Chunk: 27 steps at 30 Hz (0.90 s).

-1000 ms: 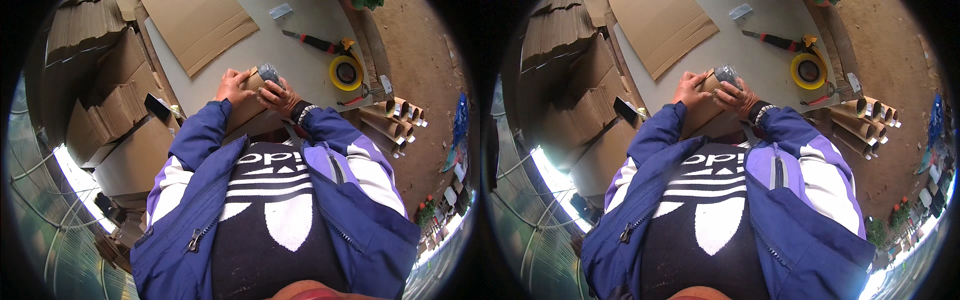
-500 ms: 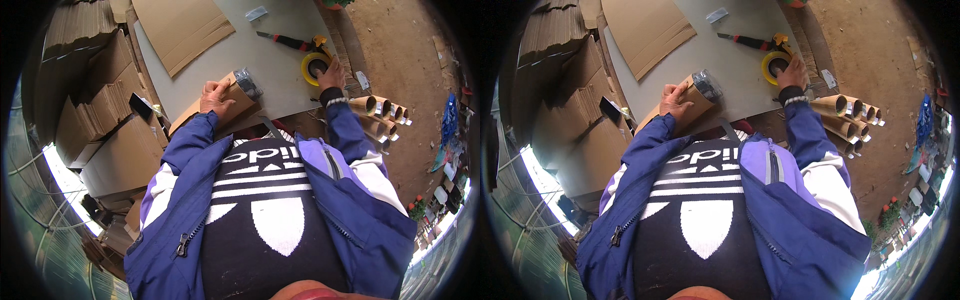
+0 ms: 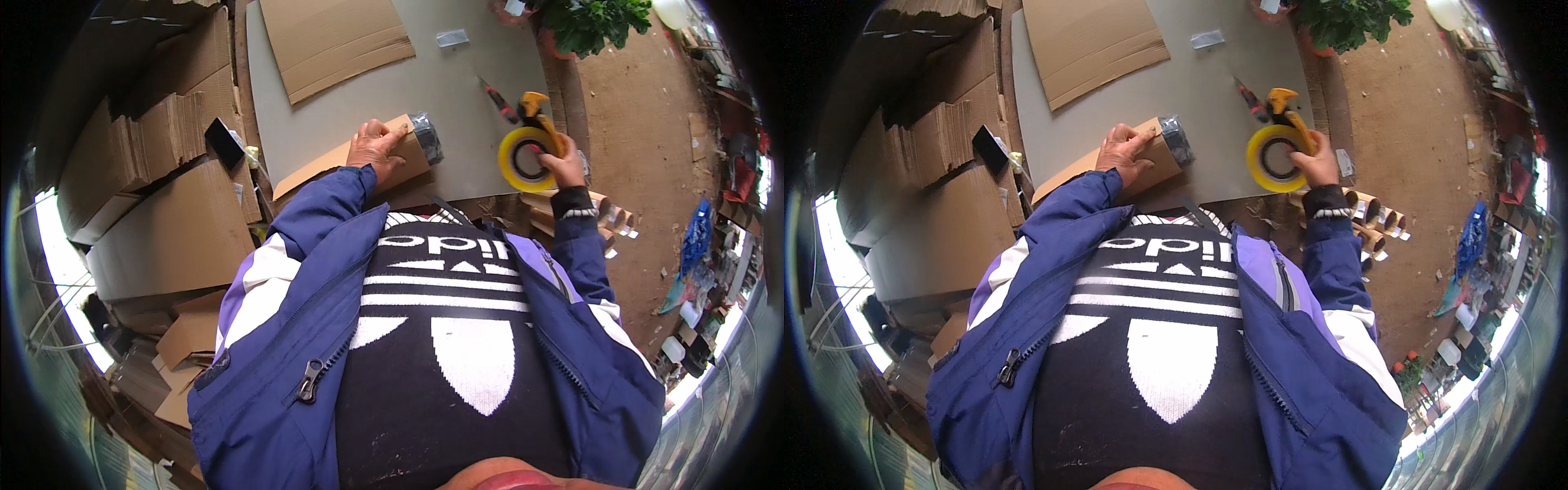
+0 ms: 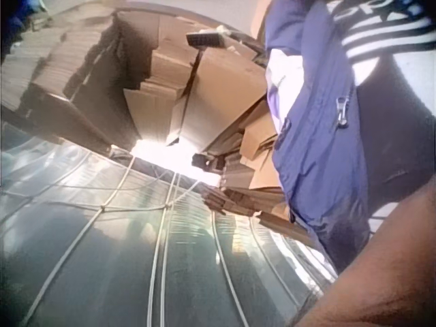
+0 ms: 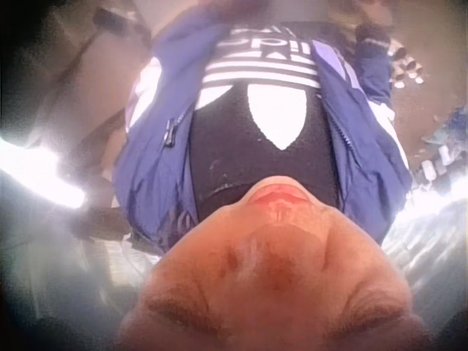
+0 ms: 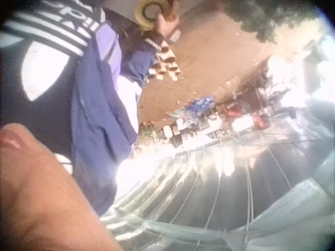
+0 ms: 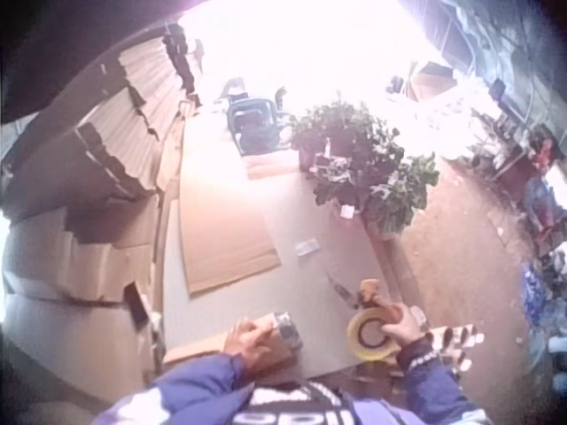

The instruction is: The person rolls a flat cardboard sheet around a cylindrical form to create a tube, secures the seam with clear tape, and trims the edges with scissors. They repeat this process to make multiple tubes and place them upright on the floor.

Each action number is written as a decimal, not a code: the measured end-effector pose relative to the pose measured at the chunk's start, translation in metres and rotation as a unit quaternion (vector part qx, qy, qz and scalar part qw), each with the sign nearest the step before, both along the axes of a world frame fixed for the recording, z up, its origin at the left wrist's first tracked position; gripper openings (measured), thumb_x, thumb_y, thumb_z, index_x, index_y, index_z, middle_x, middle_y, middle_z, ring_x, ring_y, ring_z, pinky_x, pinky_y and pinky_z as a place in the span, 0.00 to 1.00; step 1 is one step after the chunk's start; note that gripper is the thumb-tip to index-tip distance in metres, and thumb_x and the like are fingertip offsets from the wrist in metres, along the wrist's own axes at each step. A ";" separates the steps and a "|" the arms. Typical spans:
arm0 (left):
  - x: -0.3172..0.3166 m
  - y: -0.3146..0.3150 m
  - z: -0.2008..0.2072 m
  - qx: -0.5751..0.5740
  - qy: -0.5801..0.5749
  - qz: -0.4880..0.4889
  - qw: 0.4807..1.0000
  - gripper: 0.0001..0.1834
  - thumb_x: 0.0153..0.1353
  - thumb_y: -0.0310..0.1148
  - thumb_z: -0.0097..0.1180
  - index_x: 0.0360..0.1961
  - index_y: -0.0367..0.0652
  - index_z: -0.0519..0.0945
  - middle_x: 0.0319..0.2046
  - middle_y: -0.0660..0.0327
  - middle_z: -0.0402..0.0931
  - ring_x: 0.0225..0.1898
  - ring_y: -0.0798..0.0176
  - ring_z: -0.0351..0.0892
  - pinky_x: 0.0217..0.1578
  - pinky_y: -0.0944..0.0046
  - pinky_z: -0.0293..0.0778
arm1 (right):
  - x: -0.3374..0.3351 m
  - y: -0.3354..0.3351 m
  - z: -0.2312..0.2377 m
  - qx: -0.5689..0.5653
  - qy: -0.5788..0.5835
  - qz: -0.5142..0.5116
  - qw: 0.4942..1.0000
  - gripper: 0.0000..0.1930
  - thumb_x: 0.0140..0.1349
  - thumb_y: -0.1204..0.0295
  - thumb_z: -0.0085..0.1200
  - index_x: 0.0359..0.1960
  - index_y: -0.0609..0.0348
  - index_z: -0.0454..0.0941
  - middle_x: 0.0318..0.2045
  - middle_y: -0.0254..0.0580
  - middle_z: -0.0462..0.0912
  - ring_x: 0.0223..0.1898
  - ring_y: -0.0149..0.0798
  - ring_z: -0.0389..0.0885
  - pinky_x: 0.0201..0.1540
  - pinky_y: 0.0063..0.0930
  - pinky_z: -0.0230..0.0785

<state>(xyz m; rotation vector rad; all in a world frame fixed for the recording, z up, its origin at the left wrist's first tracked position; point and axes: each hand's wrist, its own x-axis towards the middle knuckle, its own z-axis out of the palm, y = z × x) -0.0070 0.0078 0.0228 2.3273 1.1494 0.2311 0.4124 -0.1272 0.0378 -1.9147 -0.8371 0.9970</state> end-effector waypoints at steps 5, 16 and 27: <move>-0.001 0.003 -0.001 0.000 -0.004 -0.012 1.000 0.38 0.43 0.39 0.76 0.60 0.62 0.78 0.47 0.62 0.69 0.54 0.55 0.68 0.53 0.52 0.68 | -0.061 0.047 -0.002 -0.072 -0.073 0.082 0.991 0.33 0.48 0.76 0.65 0.59 0.68 0.71 0.49 0.48 0.82 0.47 0.39 0.83 0.51 0.29 0.76; -0.007 -0.001 -0.010 0.025 -0.100 -0.043 0.994 0.35 0.41 0.35 0.76 0.56 0.51 0.79 0.51 0.61 0.73 0.55 0.51 0.69 0.54 0.51 0.69 | -0.161 0.108 0.064 -0.109 0.043 0.202 0.972 0.36 0.50 0.75 0.65 0.63 0.68 0.67 0.48 0.41 0.81 0.47 0.36 0.81 0.51 0.26 0.74; -0.008 -0.001 -0.026 0.084 -0.123 -0.054 0.987 0.26 0.45 0.36 0.70 0.47 0.45 0.76 0.52 0.57 0.71 0.56 0.50 0.72 0.53 0.49 0.71 | -0.237 0.153 0.105 -0.213 -0.335 0.353 0.847 0.29 0.52 0.63 0.59 0.59 0.50 0.78 0.44 0.54 0.86 0.46 0.54 0.84 0.52 0.39 0.76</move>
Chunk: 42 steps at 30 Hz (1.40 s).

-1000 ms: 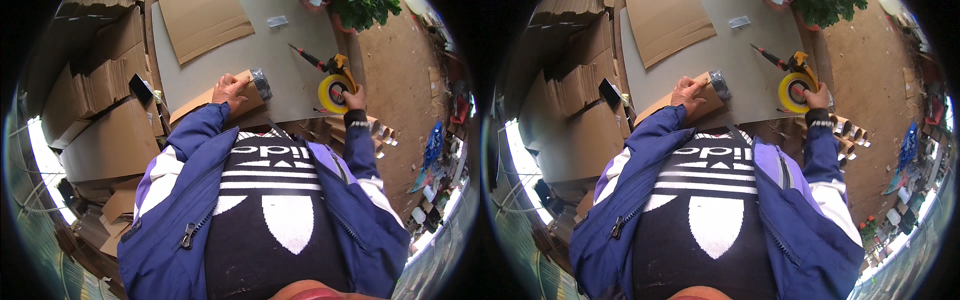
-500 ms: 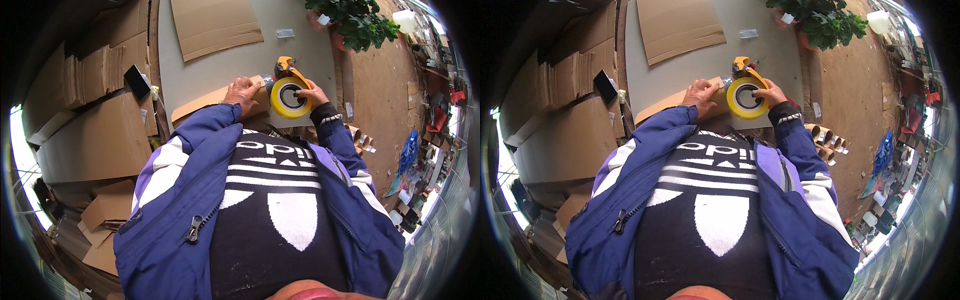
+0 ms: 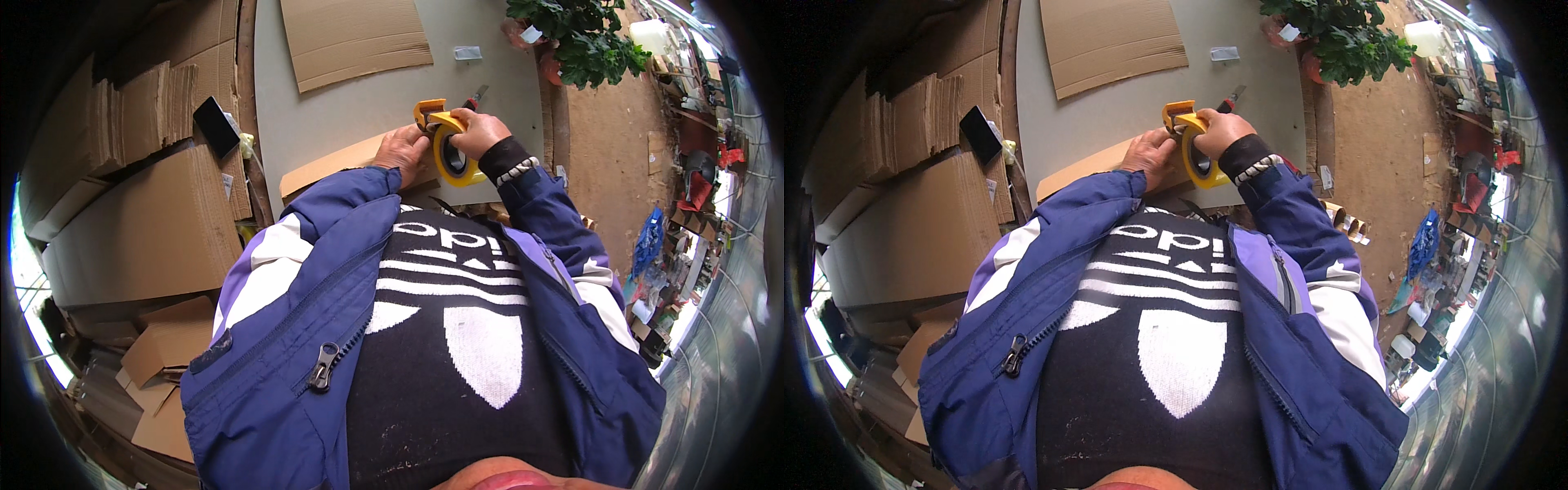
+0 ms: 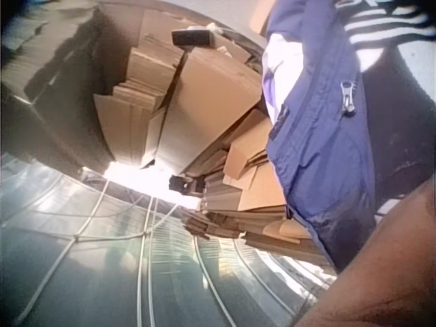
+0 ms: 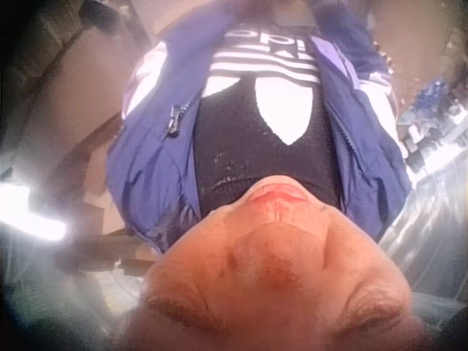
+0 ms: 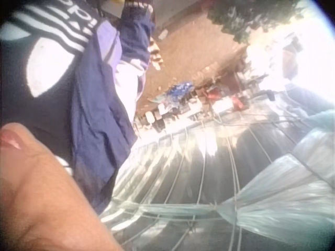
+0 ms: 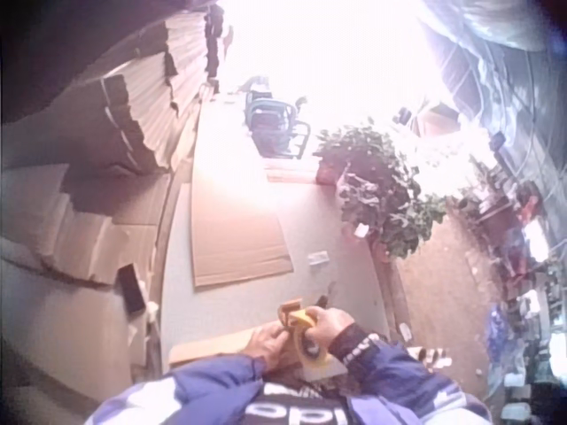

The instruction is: The person rolls a flat cardboard sheet around a cylindrical form to create a tube, secures the seam with clear tape, and trims the edges with scissors. They repeat this process to make multiple tubes and place them upright on the floor.

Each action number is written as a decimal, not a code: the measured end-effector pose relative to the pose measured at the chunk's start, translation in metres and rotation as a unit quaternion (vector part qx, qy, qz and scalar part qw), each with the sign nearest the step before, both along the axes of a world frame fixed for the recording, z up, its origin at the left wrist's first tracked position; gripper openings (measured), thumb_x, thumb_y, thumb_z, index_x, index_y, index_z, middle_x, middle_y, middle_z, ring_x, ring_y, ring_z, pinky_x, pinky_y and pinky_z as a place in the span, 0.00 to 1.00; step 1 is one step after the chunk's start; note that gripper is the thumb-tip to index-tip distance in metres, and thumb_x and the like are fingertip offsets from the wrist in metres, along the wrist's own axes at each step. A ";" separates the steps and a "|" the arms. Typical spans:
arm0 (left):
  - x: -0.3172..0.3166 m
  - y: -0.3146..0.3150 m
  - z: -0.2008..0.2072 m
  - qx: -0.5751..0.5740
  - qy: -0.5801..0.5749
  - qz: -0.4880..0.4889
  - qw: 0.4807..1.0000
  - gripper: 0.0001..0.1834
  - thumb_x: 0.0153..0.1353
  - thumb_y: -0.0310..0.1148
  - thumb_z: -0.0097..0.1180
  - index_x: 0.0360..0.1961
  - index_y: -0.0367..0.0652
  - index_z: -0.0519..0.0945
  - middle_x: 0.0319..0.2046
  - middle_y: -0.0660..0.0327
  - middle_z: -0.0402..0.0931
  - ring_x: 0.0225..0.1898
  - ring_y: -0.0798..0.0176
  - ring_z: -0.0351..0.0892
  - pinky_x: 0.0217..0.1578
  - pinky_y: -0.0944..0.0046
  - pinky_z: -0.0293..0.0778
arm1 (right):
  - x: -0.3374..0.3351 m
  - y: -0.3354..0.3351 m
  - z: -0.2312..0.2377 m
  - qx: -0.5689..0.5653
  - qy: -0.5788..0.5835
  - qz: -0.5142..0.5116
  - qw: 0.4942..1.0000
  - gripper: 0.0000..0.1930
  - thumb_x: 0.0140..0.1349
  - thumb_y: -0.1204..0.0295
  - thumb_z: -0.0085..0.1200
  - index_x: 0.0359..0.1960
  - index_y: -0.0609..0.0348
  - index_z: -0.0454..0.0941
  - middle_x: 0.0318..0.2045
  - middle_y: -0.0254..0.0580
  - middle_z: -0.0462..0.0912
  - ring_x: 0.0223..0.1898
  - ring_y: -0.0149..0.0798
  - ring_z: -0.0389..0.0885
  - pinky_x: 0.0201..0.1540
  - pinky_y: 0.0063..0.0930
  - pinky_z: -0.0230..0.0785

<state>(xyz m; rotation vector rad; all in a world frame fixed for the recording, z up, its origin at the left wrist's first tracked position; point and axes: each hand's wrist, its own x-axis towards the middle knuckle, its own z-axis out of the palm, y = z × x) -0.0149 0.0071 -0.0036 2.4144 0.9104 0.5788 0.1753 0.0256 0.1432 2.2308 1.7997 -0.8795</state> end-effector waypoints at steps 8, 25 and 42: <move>-0.001 -0.005 -0.008 0.053 0.006 0.003 0.999 0.22 0.49 0.37 0.66 0.45 0.45 0.75 0.60 0.53 0.68 0.60 0.48 0.71 0.56 0.47 0.70 | -0.013 0.012 -0.006 -0.061 -0.047 0.024 0.997 0.27 0.53 0.62 0.58 0.57 0.52 0.76 0.43 0.55 0.85 0.46 0.56 0.84 0.52 0.41 0.76; 0.003 0.009 0.017 -0.056 0.131 -0.072 0.987 0.28 0.46 0.41 0.70 0.48 0.47 0.76 0.51 0.59 0.79 0.49 0.51 0.78 0.51 0.52 0.75 | 0.029 0.002 -0.030 -0.079 0.211 -0.128 0.966 0.36 0.49 0.65 0.65 0.65 0.53 0.73 0.42 0.52 0.85 0.38 0.43 0.85 0.43 0.32 0.77; 0.027 0.006 0.053 0.013 0.192 -0.043 0.980 0.53 0.44 0.54 0.71 0.69 0.42 0.64 0.69 0.55 0.64 0.64 0.45 0.68 0.58 0.46 0.69 | -0.004 -0.160 -0.048 0.167 0.073 -0.112 0.977 0.33 0.51 0.65 0.65 0.64 0.34 0.74 0.37 0.50 0.76 0.36 0.54 0.83 0.42 0.44 0.78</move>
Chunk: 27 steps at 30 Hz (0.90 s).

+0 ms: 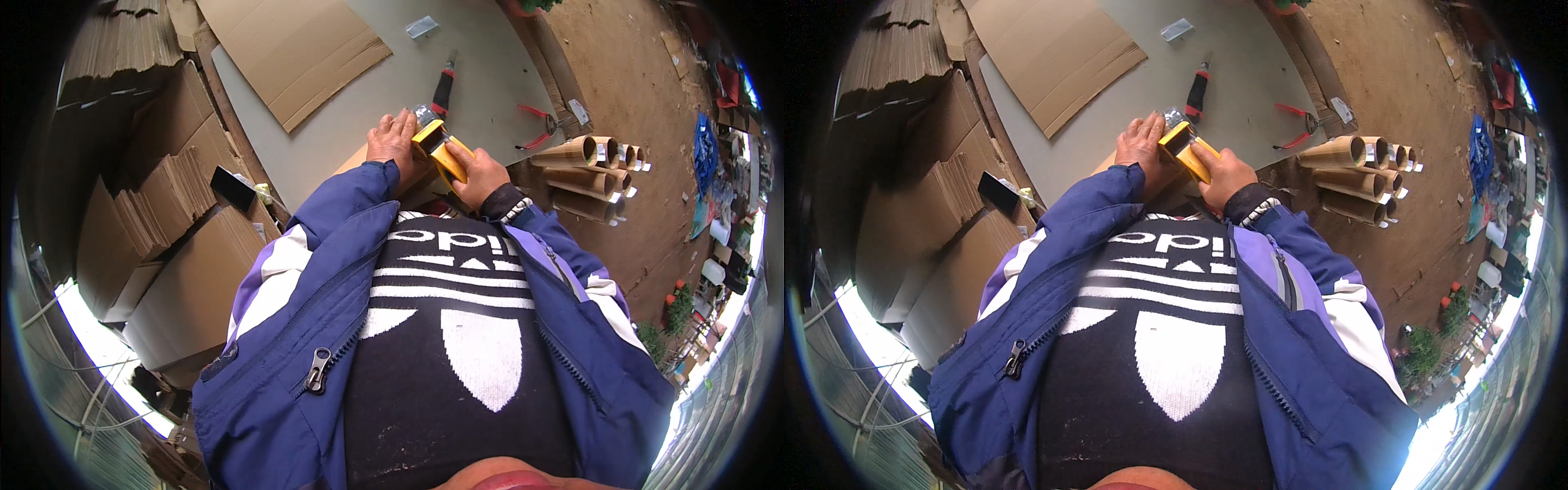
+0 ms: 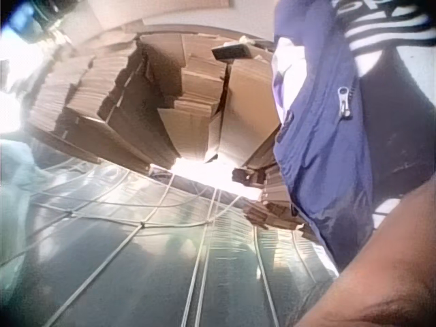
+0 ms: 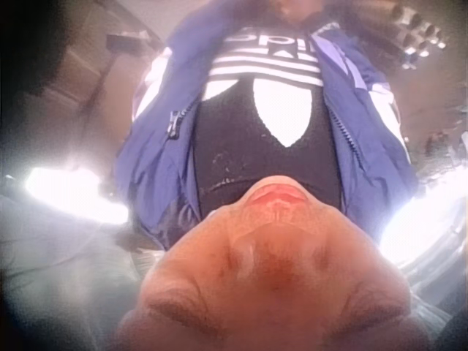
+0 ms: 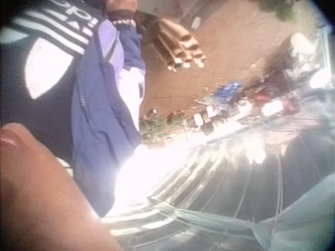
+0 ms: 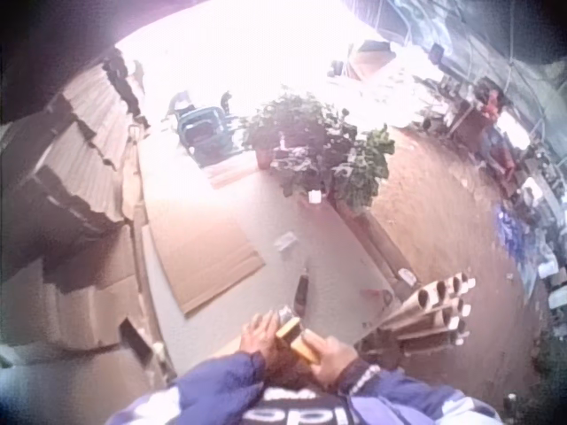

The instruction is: The person rolls a flat cardboard sheet around a cylindrical form to create a tube, secures the seam with clear tape, and trims the edges with scissors. They repeat this process to make multiple tubes and place them upright on the floor.

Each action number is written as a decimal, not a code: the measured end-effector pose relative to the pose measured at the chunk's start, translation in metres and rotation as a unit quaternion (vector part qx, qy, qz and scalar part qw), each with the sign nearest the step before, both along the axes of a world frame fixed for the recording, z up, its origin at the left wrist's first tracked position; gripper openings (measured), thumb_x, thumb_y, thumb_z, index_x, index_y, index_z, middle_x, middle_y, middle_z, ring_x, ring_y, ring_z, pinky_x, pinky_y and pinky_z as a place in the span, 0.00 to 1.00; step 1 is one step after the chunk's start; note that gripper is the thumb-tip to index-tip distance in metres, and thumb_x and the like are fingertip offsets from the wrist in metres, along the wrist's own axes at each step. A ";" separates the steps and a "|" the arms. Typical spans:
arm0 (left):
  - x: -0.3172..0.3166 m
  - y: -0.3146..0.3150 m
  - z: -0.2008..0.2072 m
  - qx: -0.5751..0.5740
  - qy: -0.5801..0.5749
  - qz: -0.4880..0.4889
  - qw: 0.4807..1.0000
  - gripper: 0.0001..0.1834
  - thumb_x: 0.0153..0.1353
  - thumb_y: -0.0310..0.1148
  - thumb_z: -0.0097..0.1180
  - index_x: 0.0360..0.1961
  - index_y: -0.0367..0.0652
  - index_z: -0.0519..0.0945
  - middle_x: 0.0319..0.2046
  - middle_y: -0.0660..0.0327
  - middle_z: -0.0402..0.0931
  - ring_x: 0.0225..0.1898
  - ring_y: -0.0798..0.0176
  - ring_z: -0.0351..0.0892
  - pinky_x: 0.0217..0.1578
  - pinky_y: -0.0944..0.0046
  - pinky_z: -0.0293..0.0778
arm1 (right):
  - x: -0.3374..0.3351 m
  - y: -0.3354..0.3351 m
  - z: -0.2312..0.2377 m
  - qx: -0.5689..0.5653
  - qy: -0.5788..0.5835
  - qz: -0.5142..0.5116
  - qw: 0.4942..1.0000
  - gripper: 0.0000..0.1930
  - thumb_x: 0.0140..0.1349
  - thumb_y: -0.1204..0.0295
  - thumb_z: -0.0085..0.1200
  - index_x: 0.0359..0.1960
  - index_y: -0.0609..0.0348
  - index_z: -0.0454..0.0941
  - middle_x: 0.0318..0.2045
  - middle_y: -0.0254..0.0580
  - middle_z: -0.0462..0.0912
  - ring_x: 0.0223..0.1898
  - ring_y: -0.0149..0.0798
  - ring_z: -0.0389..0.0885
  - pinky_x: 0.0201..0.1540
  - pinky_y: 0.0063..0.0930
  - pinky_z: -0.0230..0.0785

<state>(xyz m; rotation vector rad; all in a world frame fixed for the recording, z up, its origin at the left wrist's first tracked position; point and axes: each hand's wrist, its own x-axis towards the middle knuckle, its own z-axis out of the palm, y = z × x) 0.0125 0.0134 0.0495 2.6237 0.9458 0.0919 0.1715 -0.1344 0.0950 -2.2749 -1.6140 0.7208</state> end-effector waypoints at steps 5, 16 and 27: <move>0.012 0.003 0.001 -0.096 0.069 0.063 0.991 0.60 0.42 0.58 0.72 0.73 0.43 0.58 0.67 0.50 0.63 0.65 0.44 0.67 0.63 0.47 0.66 | -0.002 -0.001 0.013 -0.008 -0.009 0.012 1.000 0.35 0.50 0.65 0.66 0.65 0.34 0.73 0.36 0.51 0.76 0.34 0.54 0.83 0.39 0.44 0.78; 0.009 0.006 -0.009 -0.126 0.083 0.074 0.986 0.65 0.35 0.57 0.75 0.74 0.47 0.56 0.64 0.49 0.66 0.64 0.43 0.68 0.60 0.45 0.68 | 0.015 -0.046 0.007 -0.049 -0.032 0.038 0.998 0.30 0.54 0.62 0.65 0.62 0.33 0.76 0.34 0.49 0.77 0.32 0.54 0.83 0.37 0.44 0.78; -0.005 0.020 -0.020 -0.143 0.039 0.052 0.988 0.65 0.37 0.55 0.75 0.74 0.42 0.56 0.69 0.47 0.61 0.69 0.44 0.62 0.68 0.50 0.61 | 0.008 -0.031 -0.019 -0.065 -0.063 0.034 0.995 0.31 0.54 0.62 0.64 0.63 0.30 0.74 0.35 0.50 0.78 0.36 0.53 0.83 0.41 0.43 0.78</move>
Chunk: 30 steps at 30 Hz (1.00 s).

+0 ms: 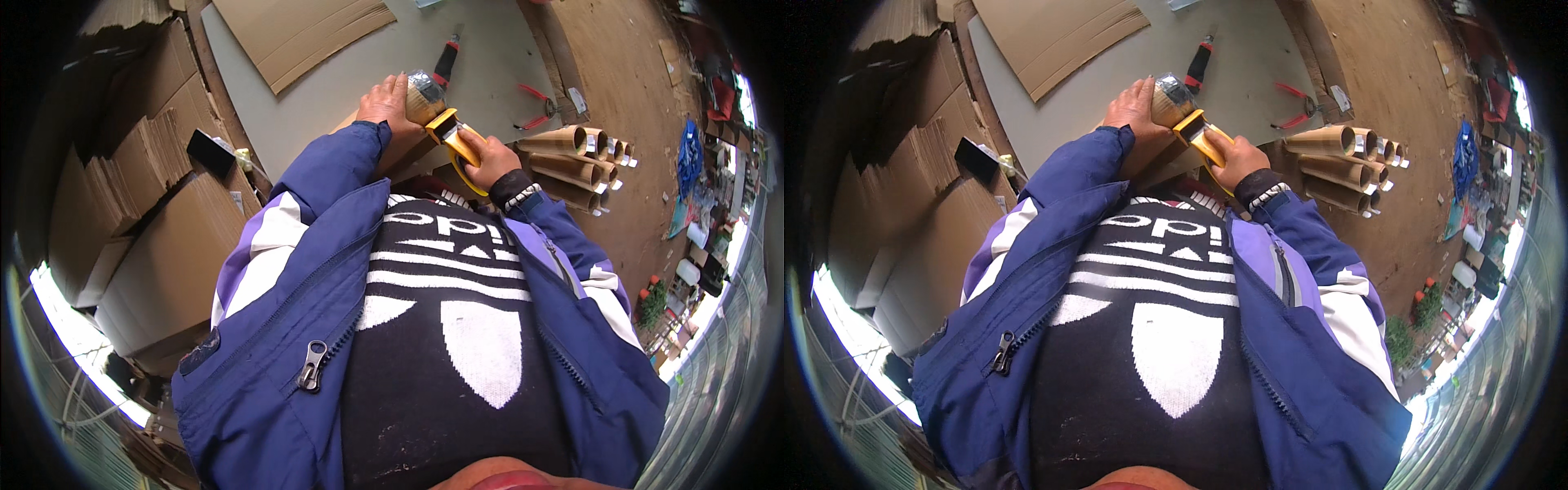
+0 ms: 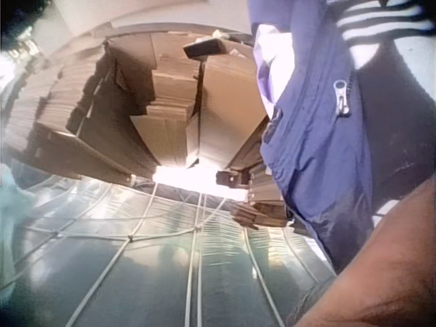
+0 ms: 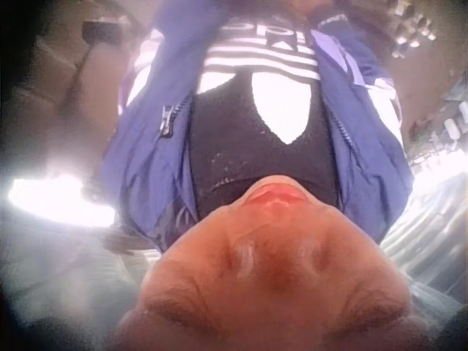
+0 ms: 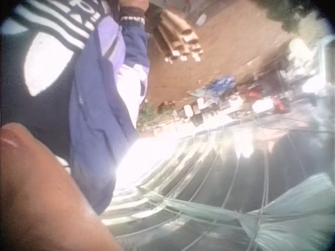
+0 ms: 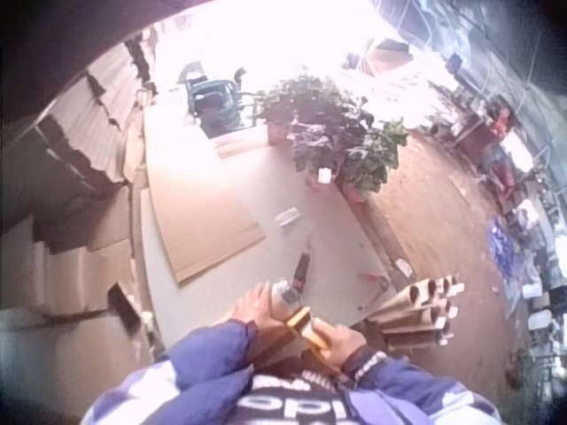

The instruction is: The person rolls a flat cardboard sheet around a cylindrical form to create a tube, secures the seam with clear tape, and trims the edges with scissors. They repeat this process to make multiple tubes and place them upright on the floor.

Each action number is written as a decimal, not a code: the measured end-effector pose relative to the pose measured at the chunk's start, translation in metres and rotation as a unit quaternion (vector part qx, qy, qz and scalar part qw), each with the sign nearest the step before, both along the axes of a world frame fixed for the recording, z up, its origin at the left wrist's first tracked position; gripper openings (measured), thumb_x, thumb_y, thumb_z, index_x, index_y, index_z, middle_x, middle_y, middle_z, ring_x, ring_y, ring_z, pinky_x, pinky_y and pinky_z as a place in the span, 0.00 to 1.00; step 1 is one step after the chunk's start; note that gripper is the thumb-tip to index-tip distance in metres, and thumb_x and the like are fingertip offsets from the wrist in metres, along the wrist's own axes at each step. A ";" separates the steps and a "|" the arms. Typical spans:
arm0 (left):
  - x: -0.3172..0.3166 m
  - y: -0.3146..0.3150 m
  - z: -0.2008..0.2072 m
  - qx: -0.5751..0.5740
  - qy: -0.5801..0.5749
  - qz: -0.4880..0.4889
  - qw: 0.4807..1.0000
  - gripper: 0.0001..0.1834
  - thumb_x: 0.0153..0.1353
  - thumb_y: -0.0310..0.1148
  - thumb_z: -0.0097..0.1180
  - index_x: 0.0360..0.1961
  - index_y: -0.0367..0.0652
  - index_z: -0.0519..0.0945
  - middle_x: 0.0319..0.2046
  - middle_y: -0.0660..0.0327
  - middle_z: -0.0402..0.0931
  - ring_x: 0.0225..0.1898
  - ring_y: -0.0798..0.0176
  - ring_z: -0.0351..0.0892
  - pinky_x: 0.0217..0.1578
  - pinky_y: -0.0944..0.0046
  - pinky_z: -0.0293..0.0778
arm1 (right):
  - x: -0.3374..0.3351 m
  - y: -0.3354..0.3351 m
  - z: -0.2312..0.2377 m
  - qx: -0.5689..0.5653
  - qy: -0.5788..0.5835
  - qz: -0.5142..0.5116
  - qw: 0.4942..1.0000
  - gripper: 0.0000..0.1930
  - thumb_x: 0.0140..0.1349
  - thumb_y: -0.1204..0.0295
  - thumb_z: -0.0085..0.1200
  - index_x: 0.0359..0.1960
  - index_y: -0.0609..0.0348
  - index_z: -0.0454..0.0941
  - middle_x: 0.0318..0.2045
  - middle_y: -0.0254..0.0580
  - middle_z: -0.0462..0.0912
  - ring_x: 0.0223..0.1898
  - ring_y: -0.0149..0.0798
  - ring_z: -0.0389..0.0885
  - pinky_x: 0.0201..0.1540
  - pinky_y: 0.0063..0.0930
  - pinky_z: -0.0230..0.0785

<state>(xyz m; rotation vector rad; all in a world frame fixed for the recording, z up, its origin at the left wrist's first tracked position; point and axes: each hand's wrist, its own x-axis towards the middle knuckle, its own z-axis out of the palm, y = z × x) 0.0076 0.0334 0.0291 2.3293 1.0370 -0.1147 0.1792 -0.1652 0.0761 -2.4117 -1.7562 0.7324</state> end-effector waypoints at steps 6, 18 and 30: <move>-0.029 -0.061 -0.007 0.155 -0.280 -0.070 0.945 0.28 0.53 0.32 0.66 0.57 0.43 0.75 0.54 0.50 0.73 0.55 0.46 0.75 0.52 0.51 0.74 | 0.007 0.011 -0.001 0.007 0.008 0.014 1.000 0.32 0.54 0.61 0.64 0.64 0.29 0.73 0.36 0.51 0.79 0.38 0.54 0.84 0.43 0.45 0.78; 0.003 -0.189 -0.167 -0.639 -0.375 0.564 0.365 0.12 0.64 0.36 0.65 0.43 0.40 0.81 0.38 0.55 0.82 0.43 0.55 0.83 0.48 0.52 0.81 | 0.017 0.012 -0.002 0.021 0.024 0.051 0.998 0.32 0.54 0.62 0.63 0.64 0.33 0.72 0.37 0.51 0.80 0.38 0.54 0.83 0.44 0.45 0.78; 0.036 -0.131 -0.105 -0.515 -0.535 0.652 0.152 0.07 0.69 0.30 0.53 0.37 0.35 0.76 0.37 0.48 0.81 0.45 0.47 0.83 0.49 0.46 0.82 | 0.022 0.081 0.038 -0.027 0.028 0.117 0.992 0.28 0.54 0.63 0.57 0.61 0.42 0.76 0.39 0.55 0.85 0.43 0.56 0.85 0.48 0.45 0.77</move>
